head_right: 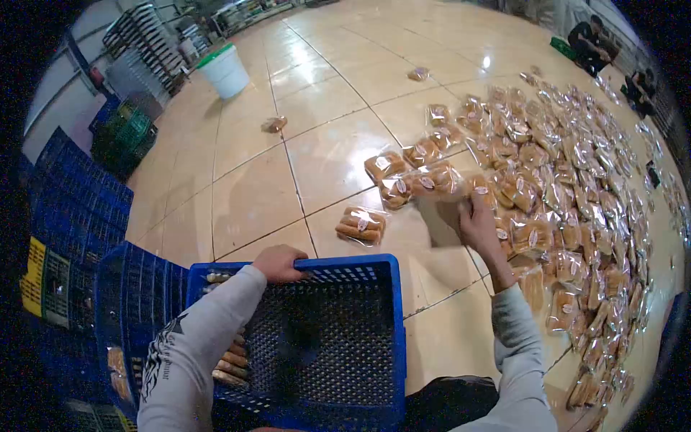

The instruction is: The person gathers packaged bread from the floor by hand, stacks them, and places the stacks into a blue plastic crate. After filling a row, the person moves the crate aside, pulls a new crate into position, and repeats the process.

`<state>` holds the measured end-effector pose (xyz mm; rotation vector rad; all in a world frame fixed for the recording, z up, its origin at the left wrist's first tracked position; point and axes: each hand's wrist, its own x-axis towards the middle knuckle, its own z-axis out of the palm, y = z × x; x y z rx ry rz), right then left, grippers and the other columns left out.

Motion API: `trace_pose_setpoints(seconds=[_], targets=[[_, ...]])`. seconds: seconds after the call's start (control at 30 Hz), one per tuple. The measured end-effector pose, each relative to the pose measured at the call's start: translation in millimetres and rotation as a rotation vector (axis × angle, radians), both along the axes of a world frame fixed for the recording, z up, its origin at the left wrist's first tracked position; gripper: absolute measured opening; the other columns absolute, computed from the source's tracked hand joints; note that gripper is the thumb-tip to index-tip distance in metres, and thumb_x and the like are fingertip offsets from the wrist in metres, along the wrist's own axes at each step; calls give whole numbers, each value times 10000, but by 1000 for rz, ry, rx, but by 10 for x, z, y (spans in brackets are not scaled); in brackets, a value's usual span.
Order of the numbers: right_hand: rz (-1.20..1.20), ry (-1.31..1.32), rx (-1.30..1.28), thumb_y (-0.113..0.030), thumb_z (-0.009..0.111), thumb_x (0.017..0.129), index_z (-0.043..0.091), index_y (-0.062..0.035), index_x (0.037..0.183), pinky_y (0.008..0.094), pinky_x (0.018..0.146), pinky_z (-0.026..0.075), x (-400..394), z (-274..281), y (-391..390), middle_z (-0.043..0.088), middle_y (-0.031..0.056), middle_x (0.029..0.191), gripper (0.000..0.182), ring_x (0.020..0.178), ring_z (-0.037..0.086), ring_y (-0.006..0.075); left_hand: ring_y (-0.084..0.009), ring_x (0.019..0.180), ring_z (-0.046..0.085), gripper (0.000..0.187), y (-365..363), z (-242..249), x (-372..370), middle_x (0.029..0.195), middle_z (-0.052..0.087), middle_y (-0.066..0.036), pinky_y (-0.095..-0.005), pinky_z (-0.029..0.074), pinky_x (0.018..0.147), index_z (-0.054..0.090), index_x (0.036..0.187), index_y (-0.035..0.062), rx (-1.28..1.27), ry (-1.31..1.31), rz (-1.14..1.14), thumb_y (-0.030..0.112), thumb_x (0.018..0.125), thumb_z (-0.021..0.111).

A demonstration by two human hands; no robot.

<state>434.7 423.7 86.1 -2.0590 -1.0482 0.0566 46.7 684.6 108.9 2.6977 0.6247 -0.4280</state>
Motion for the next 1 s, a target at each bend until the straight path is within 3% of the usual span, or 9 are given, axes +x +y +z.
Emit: trace_pose_setpoints(seconds=[0.07, 0.2, 0.3, 0.43, 0.63, 0.67, 0.8, 0.9, 1.0], targets=[[75, 330, 421, -106, 581, 931, 512, -27, 1156, 324, 746, 518, -398, 695, 128, 638, 138, 956, 248, 845, 641, 214, -379, 877, 661, 408, -33, 30, -6, 899, 703, -180, -479, 509, 771, 744, 996, 139, -4, 18, 6, 489, 797, 673], [551, 347, 226, -59, 622, 922, 574, -78, 1164, 237, 678, 512, -1337, 987, 143, 625, 24, 888, 247, 789, 606, 79, -365, 937, 679, 506, 107, -244, -54, 973, 716, -175, -476, 530, 807, 743, 982, 104, 4, -19, -51, 568, 794, 667], [1684, 719, -253, -34, 616, 905, 672, -20, 993, 335, 903, 478, -2335, 1150, -83, 669, 69, 959, 105, 966, 614, 172, -366, 950, 679, 546, -28, -63, -23, 977, 716, -178, -469, 531, 811, 741, 980, 98, 120, 62, -41, 604, 798, 643], [2401, 487, -688, -116, 677, 865, 680, 13, 969, 332, 827, 505, -3156, 1264, -102, 699, 110, 983, 165, 916, 648, 192, -356, 971, 681, 574, -199, 105, -20, 995, 717, -174, -454, 531, 821, 741, 983, 101, 169, 80, -12, 633, 804, 621], [388, 1301, 456, -419, 495, 945, 388, -154, 1425, 494, 939, 441, -1300, 1359, 1491, 421, 85, 1435, 559, 1187, 546, 324, -344, 1047, 657, 619, -71, -46, -137, 1090, 696, -183, -452, 520, 857, 714, 1070, 112, 69, -8, 54, 656, 783, 645], [357, 1338, 444, -470, 464, 958, 340, -182, 1501, 521, 957, 431, -1352, 1210, 1498, 374, 81, 1510, 627, 1233, 529, 346, -350, 1028, 658, 604, -74, -79, -150, 1045, 700, -186, -446, 523, 851, 726, 1003, 96, 66, -79, 40, 653, 782, 652], [585, 1250, 108, -295, 496, 965, 658, -72, 1134, 413, 846, 507, -1837, 942, 1137, 696, 49, 1082, 323, 1043, 658, 170, -359, 991, 660, 596, -87, -56, -38, 1002, 707, -173, -452, 529, 841, 736, 979, 90, 152, 52, 18, 647, 781, 658], [723, 513, 275, -238, 559, 959, 670, -23, 1058, 322, 743, 509, -1592, 348, 1384, 706, 79, 914, 261, 885, 652, 138, -364, 960, 665, 593, -110, -32, -79, 992, 708, -175, -458, 532, 828, 737, 987, 87, 134, -14, 29, 637, 780, 660], [835, 648, -78, -334, 611, 952, 670, 10, 1042, 324, 663, 512, -1502, -145, 1569, 691, 132, 837, 361, 725, 644, 150, -360, 957, 667, 515, -54, -126, -88, 988, 711, -164, -465, 528, 836, 738, 1011, 134, 149, 21, -6, 597, 807, 644]])
